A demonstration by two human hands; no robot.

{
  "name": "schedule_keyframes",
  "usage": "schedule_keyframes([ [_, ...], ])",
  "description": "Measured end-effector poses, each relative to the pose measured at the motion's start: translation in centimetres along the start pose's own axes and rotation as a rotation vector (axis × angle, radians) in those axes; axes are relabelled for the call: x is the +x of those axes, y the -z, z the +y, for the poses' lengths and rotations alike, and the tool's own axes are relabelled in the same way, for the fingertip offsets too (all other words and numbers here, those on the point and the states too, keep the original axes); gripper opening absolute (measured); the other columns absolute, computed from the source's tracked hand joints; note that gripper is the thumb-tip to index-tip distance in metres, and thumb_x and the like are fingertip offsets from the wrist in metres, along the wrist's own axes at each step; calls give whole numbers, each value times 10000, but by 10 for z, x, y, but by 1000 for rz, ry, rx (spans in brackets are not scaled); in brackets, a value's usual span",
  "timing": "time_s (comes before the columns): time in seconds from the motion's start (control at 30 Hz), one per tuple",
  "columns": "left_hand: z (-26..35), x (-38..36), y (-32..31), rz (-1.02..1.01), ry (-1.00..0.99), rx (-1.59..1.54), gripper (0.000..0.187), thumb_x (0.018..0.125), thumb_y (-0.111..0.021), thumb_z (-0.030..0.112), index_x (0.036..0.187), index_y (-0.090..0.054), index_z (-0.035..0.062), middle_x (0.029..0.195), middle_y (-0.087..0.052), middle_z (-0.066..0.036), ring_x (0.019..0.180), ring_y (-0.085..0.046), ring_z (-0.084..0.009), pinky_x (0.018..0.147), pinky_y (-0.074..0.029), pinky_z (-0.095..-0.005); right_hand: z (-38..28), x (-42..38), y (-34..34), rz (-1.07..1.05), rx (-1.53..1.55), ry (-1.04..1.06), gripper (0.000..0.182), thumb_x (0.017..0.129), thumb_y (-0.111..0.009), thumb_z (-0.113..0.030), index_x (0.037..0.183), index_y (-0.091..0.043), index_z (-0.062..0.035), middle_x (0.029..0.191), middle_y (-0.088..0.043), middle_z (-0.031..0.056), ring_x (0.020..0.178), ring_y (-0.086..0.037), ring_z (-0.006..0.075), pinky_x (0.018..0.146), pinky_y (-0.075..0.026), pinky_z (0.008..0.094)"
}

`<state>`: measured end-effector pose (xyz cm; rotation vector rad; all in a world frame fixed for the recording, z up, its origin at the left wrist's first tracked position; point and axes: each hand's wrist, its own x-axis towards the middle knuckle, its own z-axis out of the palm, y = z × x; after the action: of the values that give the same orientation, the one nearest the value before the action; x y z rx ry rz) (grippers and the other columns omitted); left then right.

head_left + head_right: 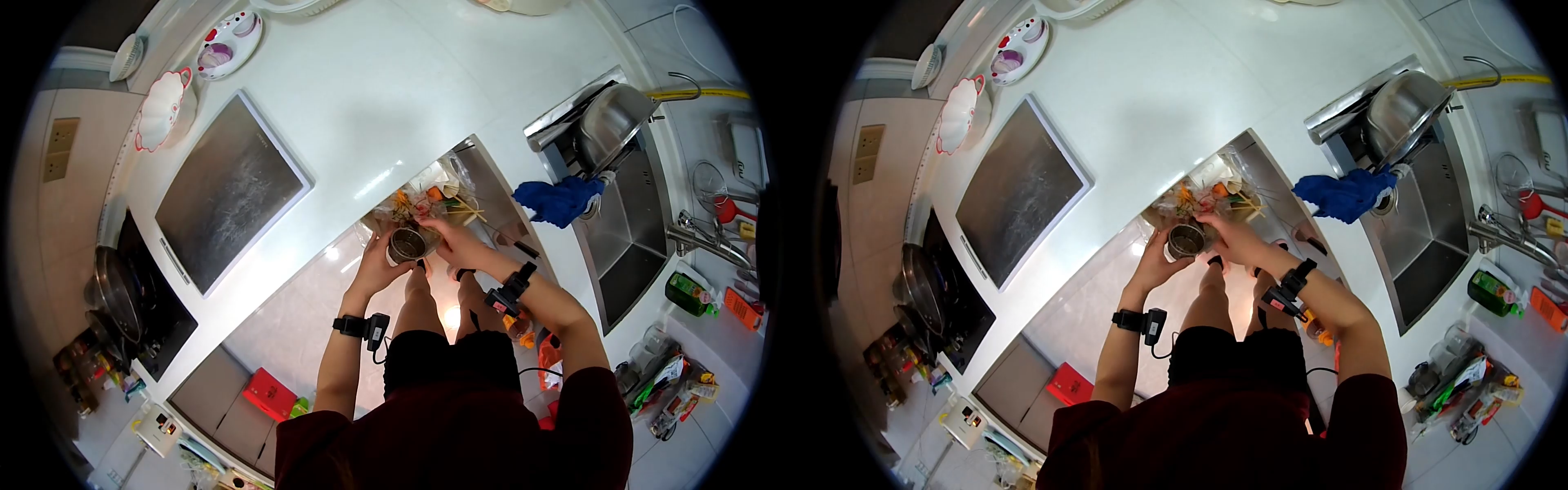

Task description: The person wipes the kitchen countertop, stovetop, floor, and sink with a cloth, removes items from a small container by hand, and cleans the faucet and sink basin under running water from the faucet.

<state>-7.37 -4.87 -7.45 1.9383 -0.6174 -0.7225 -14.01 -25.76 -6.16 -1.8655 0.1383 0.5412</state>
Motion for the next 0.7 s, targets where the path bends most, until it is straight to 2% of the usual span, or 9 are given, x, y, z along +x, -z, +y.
schedule_keyframes([
  [0.13, -2, -1, -1, -80, 106, 16, 632, 660, -775, 188, 1210, -495, 53, 1233, -509, -150, 1178, -448, -326, 1013, -331, -409, -18, -4, 12, -65, -137, 14, 500, 781, -475, -11, 1254, -421, -161, 769, -653, 85, 629, -651, 241, 603, -505, 339],
  [0.23, -1, -1, -6, -69, 95, 19, 634, 657, -777, 192, 1207, -493, 53, 1212, -530, -147, 1190, -437, -336, 1023, -320, -407, -27, -2, 9, -221, -26, -140, 471, 784, -473, -15, 1238, -432, -133, 805, -660, 87, 652, -654, 232, 608, -506, 336],
  [0.33, 0, 0, -9, -16, 37, 75, 643, 660, -776, 205, 1213, -485, 57, 1184, -559, -127, 1183, -457, -317, 1043, -291, -425, 1, 6, -8, -191, -88, -21, 479, 776, -490, -10, 1234, -432, -135, 839, -656, 98, 666, -649, 237, 609, -502, 323],
  [0.4, -2, 1, -5, -52, 38, 86, 643, 663, -776, 229, 1211, -482, 63, 1170, -574, -113, 1162, -487, -292, 1074, -229, -449, 15, 11, -16, 216, -60, 411, 496, 764, -517, -8, 1231, -436, -156, 822, -651, 101, 649, -637, 247, 598, -498, 320],
  [0.43, -4, 0, -5, -50, 40, 87, 643, 663, -776, 229, 1211, -482, 63, 1170, -574, -113, 1162, -487, -292, 1074, -229, -449, 18, 10, -14, 213, -60, 412, 496, 764, -517, -8, 1231, -436, -156, 822, -651, 101, 649, -637, 247, 598, -498, 320],
  [0.5, -8, -2, -6, -57, 65, 80, 637, 665, -775, 245, 1203, -484, 69, 1148, -588, -100, 1131, -514, -276, 1091, -176, -468, 16, 4, -8, 175, -43, 255, 508, 754, -539, -4, 1231, -434, -146, 953, -628, 117, 710, -635, 238, 604, -494, 304],
  [0.53, -9, -2, -7, -59, 63, 79, 637, 665, -775, 245, 1203, -484, 69, 1148, -588, -100, 1131, -514, -276, 1091, -176, -468, 11, 2, -4, 177, -44, 253, 508, 754, -539, -4, 1231, -434, -146, 953, -628, 117, 710, -635, 238, 604, -494, 304],
  [0.6, -12, -4, -10, -41, 58, 93, 639, 661, -779, 248, 1199, -483, 71, 1140, -592, -102, 1134, -511, -279, 1095, -163, -475, 0, 0, 3, -126, -39, -75, 492, 758, -540, -8, 1226, -432, -113, 1031, -596, 136, 780, -632, 247, 657, -497, 312],
  [0.7, -15, -4, -14, -43, 40, 136, 657, 655, -784, 250, 1205, -475, 65, 1140, -591, -105, 1137, -510, -279, 1094, -164, -483, -4, 1, -2, -165, 106, -178, 524, 764, -538, -9, 1257, -405, -122, 1017, -590, 149, 801, -627, 279, 692, -497, 337],
])
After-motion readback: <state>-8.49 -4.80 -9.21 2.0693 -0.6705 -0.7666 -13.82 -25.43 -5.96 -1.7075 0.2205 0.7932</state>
